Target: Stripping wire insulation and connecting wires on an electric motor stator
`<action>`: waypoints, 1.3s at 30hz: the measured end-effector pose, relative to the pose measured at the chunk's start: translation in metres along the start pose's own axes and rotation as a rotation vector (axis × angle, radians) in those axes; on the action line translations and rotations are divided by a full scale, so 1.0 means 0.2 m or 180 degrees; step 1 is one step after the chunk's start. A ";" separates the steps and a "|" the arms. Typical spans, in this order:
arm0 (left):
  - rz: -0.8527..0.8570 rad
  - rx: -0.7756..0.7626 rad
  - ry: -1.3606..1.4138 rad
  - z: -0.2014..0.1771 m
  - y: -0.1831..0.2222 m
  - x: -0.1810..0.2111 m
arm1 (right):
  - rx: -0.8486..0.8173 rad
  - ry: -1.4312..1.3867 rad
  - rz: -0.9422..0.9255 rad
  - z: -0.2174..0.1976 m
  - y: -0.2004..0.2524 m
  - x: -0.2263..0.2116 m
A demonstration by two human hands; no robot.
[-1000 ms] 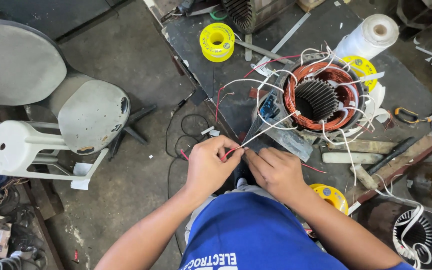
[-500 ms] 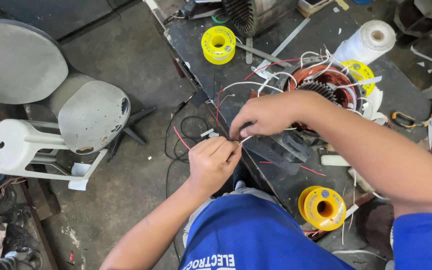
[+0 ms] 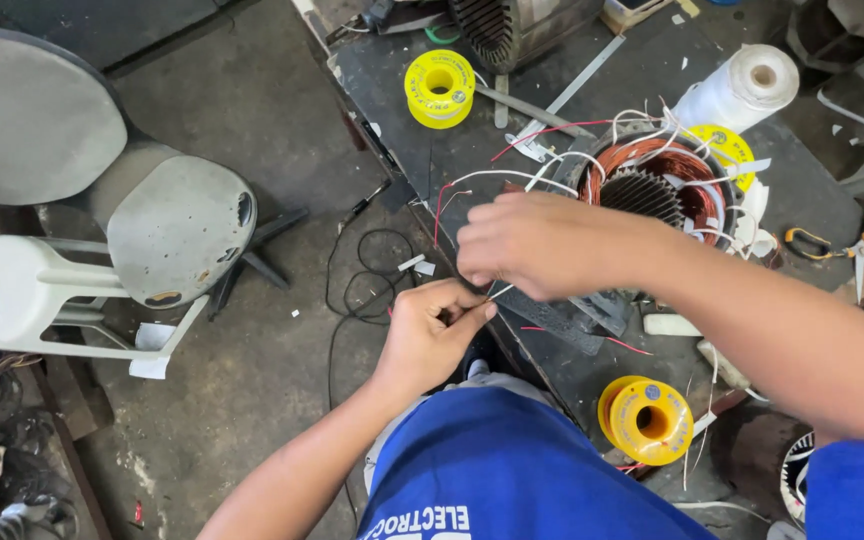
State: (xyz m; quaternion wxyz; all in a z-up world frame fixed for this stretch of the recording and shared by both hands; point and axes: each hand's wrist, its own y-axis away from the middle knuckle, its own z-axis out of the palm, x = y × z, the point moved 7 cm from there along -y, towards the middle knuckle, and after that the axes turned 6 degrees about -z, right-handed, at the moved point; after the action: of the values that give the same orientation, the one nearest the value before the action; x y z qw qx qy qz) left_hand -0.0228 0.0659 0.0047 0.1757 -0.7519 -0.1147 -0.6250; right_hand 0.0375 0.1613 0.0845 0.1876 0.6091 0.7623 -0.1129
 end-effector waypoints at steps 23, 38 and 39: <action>-0.2114 -0.2152 0.0956 0.09 0.03 -0.27 | 0.4334 0.0657 0.3833 0.46 1.75 -0.67; -0.2347 -0.2825 0.2317 0.25 0.07 -0.41 | 0.0563 -0.2792 0.7918 2.26 1.63 -1.43; -0.2269 -0.2738 0.2276 0.23 0.06 -0.41 | 0.0594 -0.3059 0.8101 2.30 1.58 -1.50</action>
State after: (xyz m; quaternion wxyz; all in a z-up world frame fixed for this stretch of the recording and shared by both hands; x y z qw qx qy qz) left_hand 0.0084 0.0775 -0.0855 -0.3305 -0.4173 -0.0313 -0.8460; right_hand 0.4687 -0.2156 -0.1873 0.3639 0.7952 -0.4716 -0.1130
